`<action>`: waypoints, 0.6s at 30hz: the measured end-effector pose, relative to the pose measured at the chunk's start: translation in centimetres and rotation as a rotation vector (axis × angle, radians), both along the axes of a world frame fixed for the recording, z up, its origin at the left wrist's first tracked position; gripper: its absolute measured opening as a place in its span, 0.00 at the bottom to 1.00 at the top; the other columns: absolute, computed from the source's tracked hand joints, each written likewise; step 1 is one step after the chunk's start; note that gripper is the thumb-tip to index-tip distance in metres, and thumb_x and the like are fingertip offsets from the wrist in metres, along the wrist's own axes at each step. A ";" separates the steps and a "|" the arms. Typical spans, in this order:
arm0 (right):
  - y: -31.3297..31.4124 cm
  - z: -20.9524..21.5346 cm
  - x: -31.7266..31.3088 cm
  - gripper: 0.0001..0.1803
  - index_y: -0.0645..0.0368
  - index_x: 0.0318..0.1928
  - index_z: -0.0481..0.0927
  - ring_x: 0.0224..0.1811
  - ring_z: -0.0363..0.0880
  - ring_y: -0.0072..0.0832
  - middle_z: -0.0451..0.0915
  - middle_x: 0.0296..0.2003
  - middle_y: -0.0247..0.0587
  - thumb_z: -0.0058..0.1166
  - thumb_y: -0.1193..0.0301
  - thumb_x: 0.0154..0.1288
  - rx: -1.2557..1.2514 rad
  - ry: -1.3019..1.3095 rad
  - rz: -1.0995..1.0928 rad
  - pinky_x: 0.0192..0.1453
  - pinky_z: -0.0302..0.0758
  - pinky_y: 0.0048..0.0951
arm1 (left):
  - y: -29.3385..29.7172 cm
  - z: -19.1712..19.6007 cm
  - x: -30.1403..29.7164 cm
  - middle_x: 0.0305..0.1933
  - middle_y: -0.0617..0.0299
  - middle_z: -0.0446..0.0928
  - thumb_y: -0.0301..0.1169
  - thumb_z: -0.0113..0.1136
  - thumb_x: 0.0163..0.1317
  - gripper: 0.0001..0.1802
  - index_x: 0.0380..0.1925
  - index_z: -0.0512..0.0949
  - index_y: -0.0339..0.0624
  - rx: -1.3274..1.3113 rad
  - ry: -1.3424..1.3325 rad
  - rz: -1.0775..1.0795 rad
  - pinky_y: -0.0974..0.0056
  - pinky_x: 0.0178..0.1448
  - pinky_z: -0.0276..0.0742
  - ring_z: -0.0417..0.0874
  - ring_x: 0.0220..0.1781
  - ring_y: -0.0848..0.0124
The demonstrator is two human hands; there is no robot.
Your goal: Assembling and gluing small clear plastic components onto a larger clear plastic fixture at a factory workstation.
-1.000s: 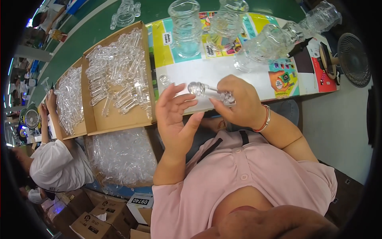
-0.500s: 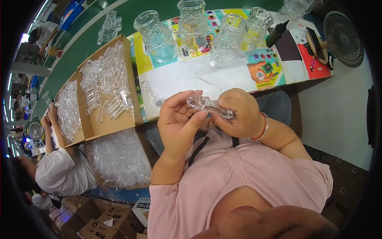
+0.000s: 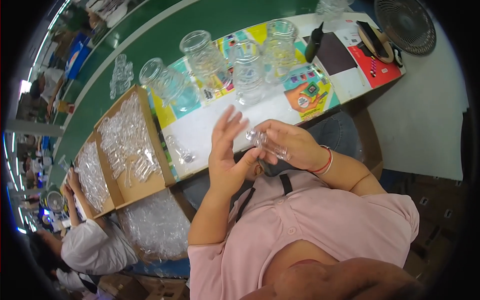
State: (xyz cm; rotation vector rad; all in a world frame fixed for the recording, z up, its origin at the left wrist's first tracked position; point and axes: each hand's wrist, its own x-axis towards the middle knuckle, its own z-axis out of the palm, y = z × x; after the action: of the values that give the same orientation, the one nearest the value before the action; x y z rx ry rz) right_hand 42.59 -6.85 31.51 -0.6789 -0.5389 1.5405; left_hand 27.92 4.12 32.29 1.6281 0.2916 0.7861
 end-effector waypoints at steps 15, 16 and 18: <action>-2.6 0.3 2.9 0.24 0.56 0.63 0.59 0.33 0.76 0.30 0.72 0.42 0.45 0.41 0.63 0.70 0.225 0.188 -0.398 0.39 0.71 0.30 | 4.1 -6.2 10.0 0.63 0.45 0.60 0.29 0.73 0.43 0.47 0.60 0.57 0.30 -0.048 0.079 0.357 0.59 0.70 0.54 0.61 0.66 0.58; -2.6 0.3 2.8 0.24 0.56 0.63 0.59 0.33 0.76 0.30 0.72 0.42 0.45 0.41 0.63 0.70 0.222 0.189 -0.401 0.39 0.71 0.30 | 4.0 -6.0 10.0 0.63 0.46 0.60 0.29 0.74 0.42 0.47 0.60 0.57 0.29 -0.011 0.104 0.352 0.59 0.69 0.55 0.62 0.66 0.57; -2.5 0.2 2.4 0.23 0.56 0.62 0.59 0.35 0.77 0.31 0.72 0.43 0.46 0.41 0.63 0.70 0.258 0.233 -0.403 0.40 0.72 0.31 | 4.0 -5.6 9.8 0.63 0.46 0.60 0.30 0.74 0.42 0.47 0.60 0.57 0.29 0.030 0.130 0.352 0.59 0.69 0.56 0.62 0.66 0.57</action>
State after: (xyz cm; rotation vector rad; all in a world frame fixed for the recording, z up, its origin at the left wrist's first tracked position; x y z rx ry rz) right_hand 45.02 -9.31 31.74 -0.3743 -0.3871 1.1275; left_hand 37.77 8.15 26.71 1.6816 0.6747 0.9523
